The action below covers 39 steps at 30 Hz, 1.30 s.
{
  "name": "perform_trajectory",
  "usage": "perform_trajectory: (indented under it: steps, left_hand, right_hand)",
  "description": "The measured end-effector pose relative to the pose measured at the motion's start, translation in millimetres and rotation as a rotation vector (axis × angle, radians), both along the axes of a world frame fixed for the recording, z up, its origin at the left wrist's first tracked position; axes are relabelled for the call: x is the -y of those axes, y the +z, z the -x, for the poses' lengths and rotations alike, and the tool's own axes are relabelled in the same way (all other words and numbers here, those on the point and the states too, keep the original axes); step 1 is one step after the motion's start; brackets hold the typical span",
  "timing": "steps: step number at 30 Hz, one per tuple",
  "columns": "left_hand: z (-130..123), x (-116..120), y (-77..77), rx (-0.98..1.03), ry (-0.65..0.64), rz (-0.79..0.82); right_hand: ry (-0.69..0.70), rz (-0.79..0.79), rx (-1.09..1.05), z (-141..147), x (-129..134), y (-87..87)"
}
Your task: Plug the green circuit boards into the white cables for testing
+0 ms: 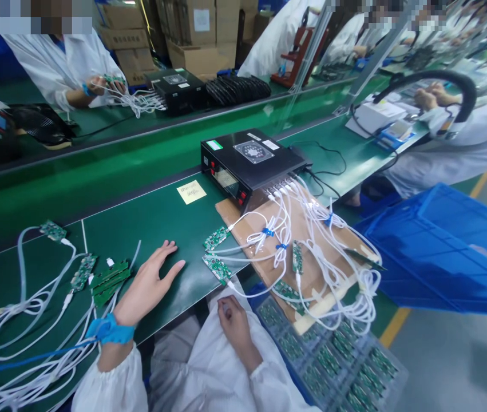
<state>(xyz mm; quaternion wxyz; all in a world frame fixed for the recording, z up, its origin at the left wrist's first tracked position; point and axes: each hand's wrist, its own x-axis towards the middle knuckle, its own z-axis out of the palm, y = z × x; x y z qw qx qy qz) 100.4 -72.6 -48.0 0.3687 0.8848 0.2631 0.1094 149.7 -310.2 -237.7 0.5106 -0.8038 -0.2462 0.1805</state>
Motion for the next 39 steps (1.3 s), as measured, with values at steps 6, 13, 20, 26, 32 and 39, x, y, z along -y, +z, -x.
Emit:
perform_trajectory:
  steps: [6, 13, 20, 26, 32, 39]
  left_hand:
    - [2.1, -3.1, -1.5, 0.021, -0.016, 0.028]
    - [2.8, -3.7, -3.1, 0.024, -0.017, 0.040]
    - [3.1, -3.3, -2.1, 0.019, -0.017, 0.035]
    - [3.0, -3.6, -4.4, 0.028, -0.017, 0.013]
    - [2.6, -2.9, -3.6, 0.030, -0.024, 0.007]
    - [2.2, -2.7, -2.4, 0.030, -0.025, -0.009]
  right_hand:
    - [-0.006, 0.014, 0.003, 1.0, -0.6, -5.3]
    - [0.006, 0.000, 0.041, 0.2, -4.1, -4.0]
    - [0.005, -0.008, 0.045, 0.8, -3.9, -5.1]
    - [0.008, -0.005, 0.025, 0.5, -3.3, -6.5]
    - [0.012, 0.000, 0.032, 0.0, -2.1, -6.4]
    - [0.006, -0.007, 0.045, 0.5, -2.3, -5.0]
